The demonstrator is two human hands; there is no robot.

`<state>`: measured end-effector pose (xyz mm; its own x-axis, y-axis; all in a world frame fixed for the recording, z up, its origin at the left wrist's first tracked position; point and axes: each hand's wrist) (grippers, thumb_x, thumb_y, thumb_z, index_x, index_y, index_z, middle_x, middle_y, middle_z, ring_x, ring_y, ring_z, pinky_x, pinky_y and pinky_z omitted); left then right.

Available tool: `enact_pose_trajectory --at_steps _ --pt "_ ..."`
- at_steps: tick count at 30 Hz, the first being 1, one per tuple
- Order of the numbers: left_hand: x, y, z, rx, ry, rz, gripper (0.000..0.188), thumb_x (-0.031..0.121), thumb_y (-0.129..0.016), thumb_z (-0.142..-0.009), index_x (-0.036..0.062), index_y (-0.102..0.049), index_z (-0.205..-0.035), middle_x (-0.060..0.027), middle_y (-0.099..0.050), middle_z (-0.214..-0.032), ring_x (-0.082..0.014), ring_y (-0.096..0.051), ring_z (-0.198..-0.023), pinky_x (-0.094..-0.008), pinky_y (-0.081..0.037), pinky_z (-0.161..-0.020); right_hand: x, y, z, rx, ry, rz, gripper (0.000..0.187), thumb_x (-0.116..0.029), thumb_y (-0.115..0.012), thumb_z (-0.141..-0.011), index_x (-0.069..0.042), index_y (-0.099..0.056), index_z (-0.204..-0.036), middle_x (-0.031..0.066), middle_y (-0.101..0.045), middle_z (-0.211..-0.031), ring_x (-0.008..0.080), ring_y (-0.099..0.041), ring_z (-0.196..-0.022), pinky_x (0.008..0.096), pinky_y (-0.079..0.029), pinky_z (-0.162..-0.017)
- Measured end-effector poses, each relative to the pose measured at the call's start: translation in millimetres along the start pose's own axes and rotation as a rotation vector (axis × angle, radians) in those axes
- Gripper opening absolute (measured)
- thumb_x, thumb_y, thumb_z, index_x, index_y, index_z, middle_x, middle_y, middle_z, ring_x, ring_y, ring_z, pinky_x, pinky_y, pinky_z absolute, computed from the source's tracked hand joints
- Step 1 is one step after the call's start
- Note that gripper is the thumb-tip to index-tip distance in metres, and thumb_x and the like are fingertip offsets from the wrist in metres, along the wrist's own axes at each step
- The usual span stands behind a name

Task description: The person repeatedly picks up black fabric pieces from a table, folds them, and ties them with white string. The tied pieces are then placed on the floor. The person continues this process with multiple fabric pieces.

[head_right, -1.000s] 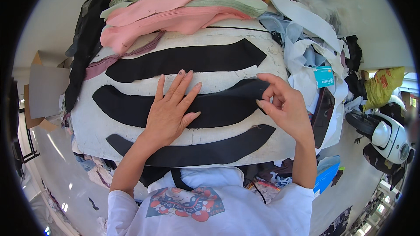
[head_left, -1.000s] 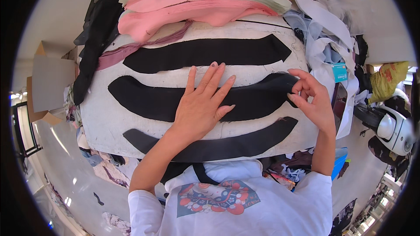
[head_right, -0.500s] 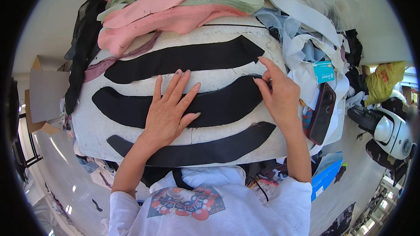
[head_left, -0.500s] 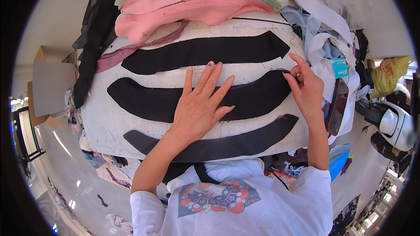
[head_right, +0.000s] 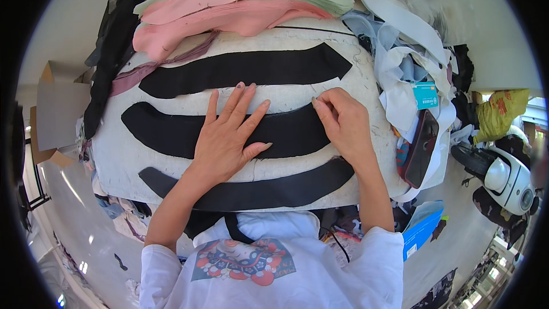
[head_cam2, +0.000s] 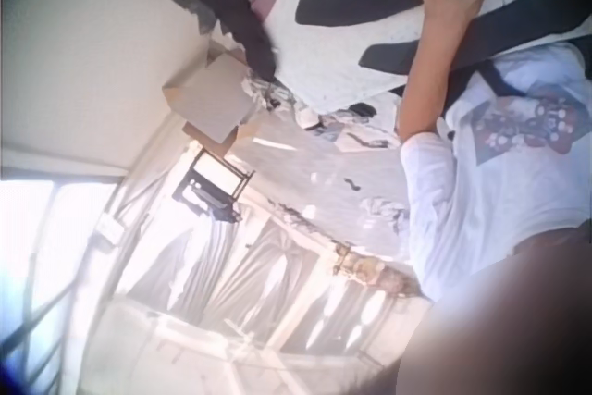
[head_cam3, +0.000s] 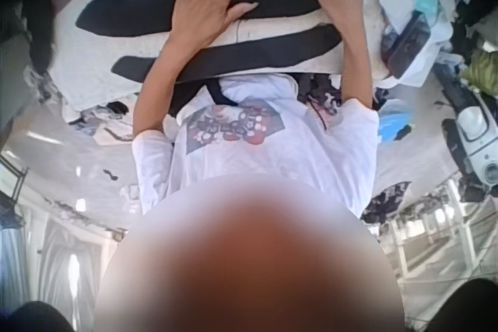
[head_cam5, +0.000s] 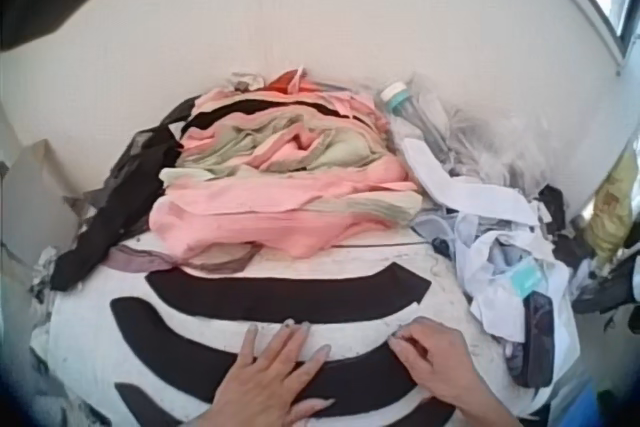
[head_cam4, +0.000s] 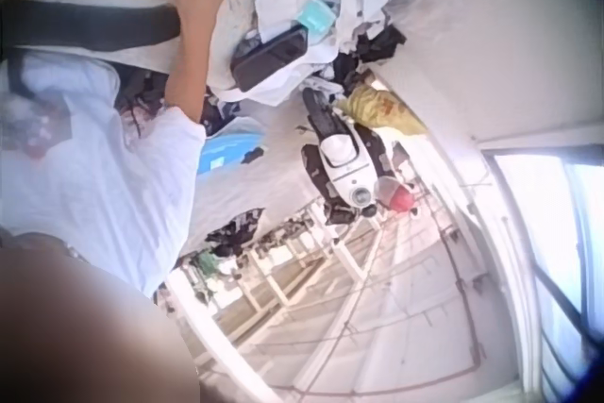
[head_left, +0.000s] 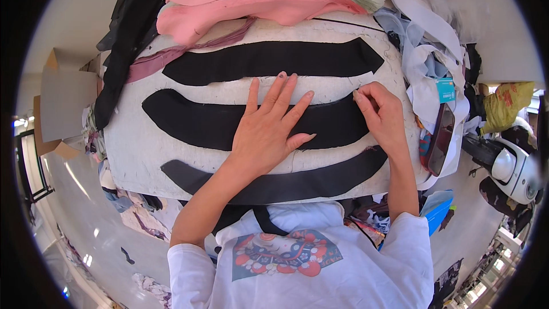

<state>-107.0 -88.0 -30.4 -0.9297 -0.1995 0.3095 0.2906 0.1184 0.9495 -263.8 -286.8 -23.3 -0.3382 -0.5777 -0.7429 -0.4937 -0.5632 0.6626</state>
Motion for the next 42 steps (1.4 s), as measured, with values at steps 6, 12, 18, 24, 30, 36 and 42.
enact_pose_trajectory --at_steps 6,12,18,24,30,36,42 --pt "-11 18 17 0.249 0.022 0.172 0.067 0.040 -0.065 -0.088 0.0129 -0.046 -0.146 -0.0155 -0.034 -0.156 -0.0335 -0.026 -0.148 -0.0562 -0.012 -0.119 -16 7 -1 0.092 -0.168 -0.186 0.012 -0.013 -0.067 -0.092 -0.001 -0.065 -0.089 -0.0001 -0.060 -0.072 0.0065 -0.051 -0.063 0.0229 -0.042 -0.058" --pt "-67 38 127 0.831 0.410 0.254 0.030 0.009 -0.061 -0.093 0.0033 -0.065 -0.122 -0.0132 -0.065 -0.127 -0.0349 -0.048 -0.134 -0.0491 -0.029 -0.113 -116 -46 24 -0.218 0.186 -0.257 0.008 0.001 -0.071 -0.082 -0.003 -0.066 -0.088 0.0035 -0.063 -0.077 0.0096 -0.057 -0.060 0.0224 -0.043 -0.055" --pt "-75 21 201 0.790 0.679 0.194 0.022 0.014 -0.063 -0.094 0.0078 -0.069 -0.114 -0.0104 -0.066 -0.124 -0.0339 -0.048 -0.134 -0.0512 -0.027 -0.114 -162 -154 37 -0.495 0.603 -0.021 0.020 -0.013 -0.076 -0.079 -0.004 -0.060 -0.088 0.0080 -0.057 -0.087 0.0245 -0.063 -0.080 0.0341 -0.052 -0.062" --pt "-66 5 209 0.604 0.688 0.063 0.028 0.018 -0.062 -0.094 0.0096 -0.067 -0.120 -0.0129 -0.055 -0.140 -0.0345 -0.039 -0.141 -0.0605 -0.012 -0.115 -152 -194 46 -0.405 0.811 0.234 0.016 -0.007 -0.068 -0.071 -0.006 -0.056 -0.082 0.0072 -0.053 -0.086 0.0210 -0.060 -0.078 0.0306 -0.053 -0.062" --pt "-62 1 203 0.490 0.731 -0.064 0.043 0.019 -0.060 -0.094 0.0137 -0.057 -0.136 -0.0145 -0.038 -0.154 -0.0353 -0.030 -0.145 -0.0629 -0.011 -0.115 -153 -187 44 -0.393 0.854 0.220 0.012 -0.006 -0.063 -0.072 -0.006 -0.058 -0.083 0.0062 -0.053 -0.083 0.0207 -0.060 -0.078 0.0327 -0.051 -0.063" --pt "-61 2 204 0.452 0.762 -0.097 0.051 0.017 -0.061 -0.092 0.0147 -0.051 -0.142 -0.0164 -0.033 -0.156 -0.0359 -0.027 -0.147 -0.0606 -0.011 -0.116 -154 -167 32 -0.263 0.729 0.041 0.010 -0.001 -0.070 -0.079 -0.003 -0.068 -0.089 0.0086 -0.064 -0.085 0.0260 -0.065 -0.073 0.0353 -0.051 -0.063" --pt "-52 16 203 0.741 0.644 0.284 0.034 0.013 -0.066 -0.089 0.0057 -0.063 -0.122 -0.0160 -0.059 -0.127 -0.0292 -0.055 -0.120 -0.0427 -0.040 -0.103 -158 -149 31 -0.074 0.821 0.081 0.015 -0.002 -0.071 -0.075 -0.004 -0.070 -0.090 0.0065 -0.065 -0.087 0.0231 -0.063 -0.073 0.0335 -0.048 -0.062"
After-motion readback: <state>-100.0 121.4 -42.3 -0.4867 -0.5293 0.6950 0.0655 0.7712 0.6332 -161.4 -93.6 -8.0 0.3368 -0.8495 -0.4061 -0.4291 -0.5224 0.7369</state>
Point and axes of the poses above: each hand's wrist, its own z-axis away from the middle knuckle, its own y-axis out of the back of the hand, x = y × z
